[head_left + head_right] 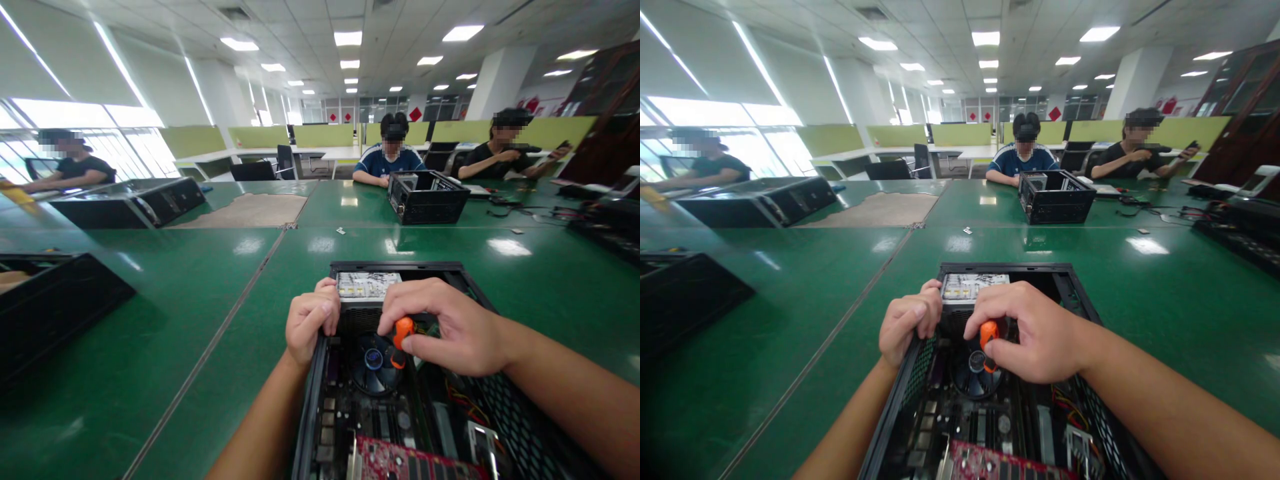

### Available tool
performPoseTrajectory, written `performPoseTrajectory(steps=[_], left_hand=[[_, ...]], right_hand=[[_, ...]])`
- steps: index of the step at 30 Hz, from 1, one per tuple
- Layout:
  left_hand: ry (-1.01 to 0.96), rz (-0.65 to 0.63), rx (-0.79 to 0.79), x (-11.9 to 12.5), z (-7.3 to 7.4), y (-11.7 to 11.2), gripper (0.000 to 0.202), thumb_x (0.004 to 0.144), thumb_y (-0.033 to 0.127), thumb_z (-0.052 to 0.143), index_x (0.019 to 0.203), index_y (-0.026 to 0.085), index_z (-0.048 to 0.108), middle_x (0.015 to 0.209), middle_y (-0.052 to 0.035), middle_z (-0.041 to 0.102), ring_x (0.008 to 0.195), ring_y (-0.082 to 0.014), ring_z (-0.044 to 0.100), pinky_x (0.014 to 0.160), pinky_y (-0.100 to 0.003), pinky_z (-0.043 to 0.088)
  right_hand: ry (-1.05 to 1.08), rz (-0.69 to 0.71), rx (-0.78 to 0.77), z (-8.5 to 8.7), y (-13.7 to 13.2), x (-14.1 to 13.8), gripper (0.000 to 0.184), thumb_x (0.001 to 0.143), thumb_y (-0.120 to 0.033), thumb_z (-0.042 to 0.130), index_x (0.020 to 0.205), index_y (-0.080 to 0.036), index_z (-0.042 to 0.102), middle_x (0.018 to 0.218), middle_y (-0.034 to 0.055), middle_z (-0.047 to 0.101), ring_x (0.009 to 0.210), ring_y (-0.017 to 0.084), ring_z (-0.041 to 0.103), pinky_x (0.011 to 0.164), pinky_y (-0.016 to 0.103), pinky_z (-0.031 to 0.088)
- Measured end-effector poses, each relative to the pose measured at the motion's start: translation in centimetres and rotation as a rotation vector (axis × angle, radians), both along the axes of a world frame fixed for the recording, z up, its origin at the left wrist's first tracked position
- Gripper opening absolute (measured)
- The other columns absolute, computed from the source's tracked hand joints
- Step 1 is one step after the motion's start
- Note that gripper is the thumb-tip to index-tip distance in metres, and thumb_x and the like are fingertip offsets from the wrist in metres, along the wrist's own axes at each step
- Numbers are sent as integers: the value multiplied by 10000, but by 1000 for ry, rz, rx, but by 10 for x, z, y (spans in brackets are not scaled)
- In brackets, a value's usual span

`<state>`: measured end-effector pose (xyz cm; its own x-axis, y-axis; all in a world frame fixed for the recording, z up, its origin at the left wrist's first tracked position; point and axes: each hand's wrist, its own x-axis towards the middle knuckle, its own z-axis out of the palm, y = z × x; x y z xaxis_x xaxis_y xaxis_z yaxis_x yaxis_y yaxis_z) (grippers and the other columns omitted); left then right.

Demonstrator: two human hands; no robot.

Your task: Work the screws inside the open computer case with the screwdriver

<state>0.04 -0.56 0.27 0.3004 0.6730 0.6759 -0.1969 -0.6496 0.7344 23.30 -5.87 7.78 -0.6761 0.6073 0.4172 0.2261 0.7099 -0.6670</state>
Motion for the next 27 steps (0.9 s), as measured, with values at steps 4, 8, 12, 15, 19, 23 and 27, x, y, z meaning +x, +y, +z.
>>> performPoseTrajectory(steps=[4,8,12,15,19,23,27], left_hand=[[2,0,-2,-1,-1,1,568,951,358,479,418,177,407,404,5,483,504,-145,456,971,-447,348],[8,9,-9,-1,-1,1,580,956,379,473,415,180,411,404,5,480,505,-143,455,977,-443,356],[15,24,-11,0,0,0,601,958,415,475,405,191,409,397,5,478,498,-148,450,978,-451,367],[25,37,-16,0,1,0,604,958,437,470,405,200,410,397,3,479,498,-157,452,980,-466,371],[39,47,-19,0,1,0,615,955,465,468,404,200,397,395,2,477,496,-157,456,982,-471,375],[42,49,-14,0,0,0,614,953,466,466,401,206,395,393,3,472,487,-159,455,987,-485,371],[40,45,-12,0,-1,1,621,959,462,456,400,198,395,395,5,469,485,-151,443,991,-483,369]], right_hand=[[-12,-5,3,0,-1,1,229,766,-108,567,924,-96,733,810,73,677,752,171,595,740,311,457],[-26,-6,8,-1,-1,1,229,776,-120,569,936,-124,733,815,59,677,750,170,599,732,311,460],[-50,-27,18,-1,-2,-1,156,795,-144,626,910,-157,729,793,33,666,726,159,595,712,300,461],[-84,-56,16,-2,-2,-3,82,791,-182,722,872,-170,726,749,5,643,688,144,574,672,282,448],[-104,-74,27,-4,-1,-3,124,797,-182,727,922,-179,718,785,-1,662,708,148,587,705,291,462],[-86,-107,47,-3,-4,-4,269,832,-141,667,1099,-163,674,1006,53,720,897,182,654,853,321,484],[-12,-103,59,-4,-10,-12,287,873,-102,645,1149,-178,650,1068,43,731,977,154,670,927,281,481]])
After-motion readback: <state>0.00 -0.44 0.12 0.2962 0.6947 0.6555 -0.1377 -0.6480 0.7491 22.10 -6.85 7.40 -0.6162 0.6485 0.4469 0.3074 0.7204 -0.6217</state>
